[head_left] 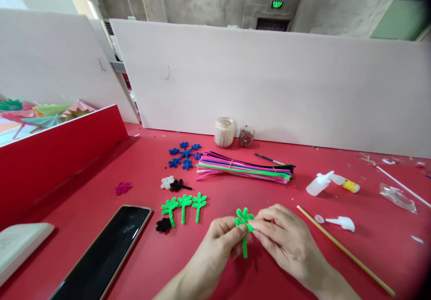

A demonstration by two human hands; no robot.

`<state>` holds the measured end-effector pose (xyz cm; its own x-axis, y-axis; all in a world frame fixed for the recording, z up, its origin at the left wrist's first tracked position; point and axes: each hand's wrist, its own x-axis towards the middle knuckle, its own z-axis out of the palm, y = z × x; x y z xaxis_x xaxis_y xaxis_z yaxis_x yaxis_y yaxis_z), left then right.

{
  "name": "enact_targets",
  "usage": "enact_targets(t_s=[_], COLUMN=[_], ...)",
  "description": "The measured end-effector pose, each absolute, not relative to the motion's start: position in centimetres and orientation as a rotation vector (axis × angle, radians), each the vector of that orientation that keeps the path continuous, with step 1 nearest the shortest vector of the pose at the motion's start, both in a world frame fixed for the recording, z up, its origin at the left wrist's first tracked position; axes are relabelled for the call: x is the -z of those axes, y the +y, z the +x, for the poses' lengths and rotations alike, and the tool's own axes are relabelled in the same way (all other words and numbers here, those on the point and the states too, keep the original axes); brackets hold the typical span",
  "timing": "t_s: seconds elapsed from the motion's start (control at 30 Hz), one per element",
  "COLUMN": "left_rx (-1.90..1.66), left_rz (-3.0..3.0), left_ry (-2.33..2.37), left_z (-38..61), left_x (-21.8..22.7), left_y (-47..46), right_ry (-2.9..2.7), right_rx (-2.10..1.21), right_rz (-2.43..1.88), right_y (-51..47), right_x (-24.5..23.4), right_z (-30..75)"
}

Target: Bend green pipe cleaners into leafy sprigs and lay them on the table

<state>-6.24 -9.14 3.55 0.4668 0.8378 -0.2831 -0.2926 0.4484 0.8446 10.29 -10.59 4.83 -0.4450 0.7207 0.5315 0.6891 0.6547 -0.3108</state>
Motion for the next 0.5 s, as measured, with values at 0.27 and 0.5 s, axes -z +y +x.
enact_targets(t_s=[0.27,0.5], left_rx=[-0.628,-0.612], left_rz=[0.88,1.07], left_ry=[0.713,0.726], left_z=[-6.8,-6.9], left_x=[-3.6,-4.6], left_y=[-9.0,-9.3], right_ry=[-2.472,-2.579], right_rx=[0.231,0.232], right_rz=[-0.889,-0.881], right_y=[-11.1,-11.3], right_x=[-6.2,-6.2], right_z=[11.1,11.0])
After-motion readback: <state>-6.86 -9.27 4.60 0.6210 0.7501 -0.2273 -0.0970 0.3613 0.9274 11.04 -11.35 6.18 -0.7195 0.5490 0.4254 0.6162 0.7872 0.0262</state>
